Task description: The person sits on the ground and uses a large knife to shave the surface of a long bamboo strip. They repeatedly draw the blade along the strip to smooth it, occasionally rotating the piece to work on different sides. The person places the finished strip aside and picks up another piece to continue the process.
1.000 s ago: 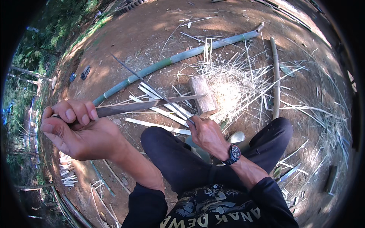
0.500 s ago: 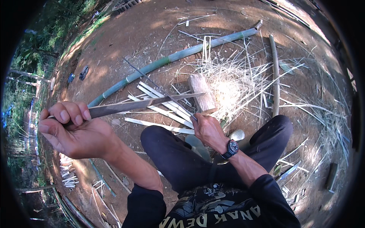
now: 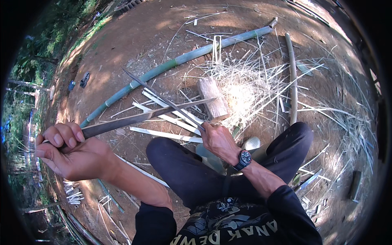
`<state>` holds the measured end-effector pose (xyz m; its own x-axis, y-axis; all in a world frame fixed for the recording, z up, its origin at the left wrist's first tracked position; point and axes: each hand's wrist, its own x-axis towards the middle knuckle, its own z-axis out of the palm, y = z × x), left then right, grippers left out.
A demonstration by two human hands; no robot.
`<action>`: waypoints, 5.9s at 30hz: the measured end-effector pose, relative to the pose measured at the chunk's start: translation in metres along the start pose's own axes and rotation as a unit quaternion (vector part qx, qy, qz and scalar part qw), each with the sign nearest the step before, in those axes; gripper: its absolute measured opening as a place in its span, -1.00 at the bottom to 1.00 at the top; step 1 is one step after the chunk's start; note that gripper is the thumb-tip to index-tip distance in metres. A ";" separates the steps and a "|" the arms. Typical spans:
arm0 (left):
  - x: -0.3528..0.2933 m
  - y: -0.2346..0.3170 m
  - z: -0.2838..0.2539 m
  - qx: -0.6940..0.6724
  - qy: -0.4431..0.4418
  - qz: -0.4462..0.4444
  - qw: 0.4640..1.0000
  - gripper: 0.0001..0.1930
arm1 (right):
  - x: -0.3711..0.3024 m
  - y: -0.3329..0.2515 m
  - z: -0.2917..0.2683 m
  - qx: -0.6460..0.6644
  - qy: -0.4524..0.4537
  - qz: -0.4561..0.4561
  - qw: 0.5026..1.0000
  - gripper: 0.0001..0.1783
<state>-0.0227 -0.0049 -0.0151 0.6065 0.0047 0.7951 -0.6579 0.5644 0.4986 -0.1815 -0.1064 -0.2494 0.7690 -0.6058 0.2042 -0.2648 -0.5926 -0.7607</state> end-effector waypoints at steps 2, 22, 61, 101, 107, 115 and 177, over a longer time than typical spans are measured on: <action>0.003 -0.002 -0.003 0.008 -0.001 -0.001 1.000 -0.74 | 0.000 -0.002 0.004 -0.006 0.000 0.011 1.000 -0.76; 0.029 -0.034 -0.019 0.059 0.043 0.016 0.997 -0.77 | 0.018 0.054 0.029 -0.032 -0.026 0.040 0.998 -0.78; 0.069 -0.070 -0.014 0.006 -0.018 -0.012 1.000 -0.90 | -0.003 0.246 0.077 -0.107 -0.074 0.207 0.970 -0.64; 0.019 0.003 0.035 -0.136 -0.072 -0.083 0.985 -0.75 | -0.014 0.004 -0.055 0.064 0.018 0.031 0.997 -0.80; 0.005 0.015 0.030 -0.155 -0.069 -0.079 0.982 -0.80 | -0.012 -0.038 -0.038 0.061 0.015 -0.074 0.995 -0.84; -0.001 0.016 0.025 -0.145 -0.038 -0.070 0.986 -0.79 | -0.021 -0.009 -0.009 0.031 0.028 -0.046 0.998 -0.79; 0.046 -0.030 0.034 -0.157 -0.136 -0.073 0.976 -0.83 | 0.000 0.111 0.031 -0.031 -0.022 0.105 0.994 -0.78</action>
<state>0.0098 -0.0494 0.0183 0.5144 -0.2891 0.8074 -0.3794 0.7676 0.5165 -0.1929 -0.1561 -0.3528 0.7178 -0.6961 0.0164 -0.4559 -0.4877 -0.7445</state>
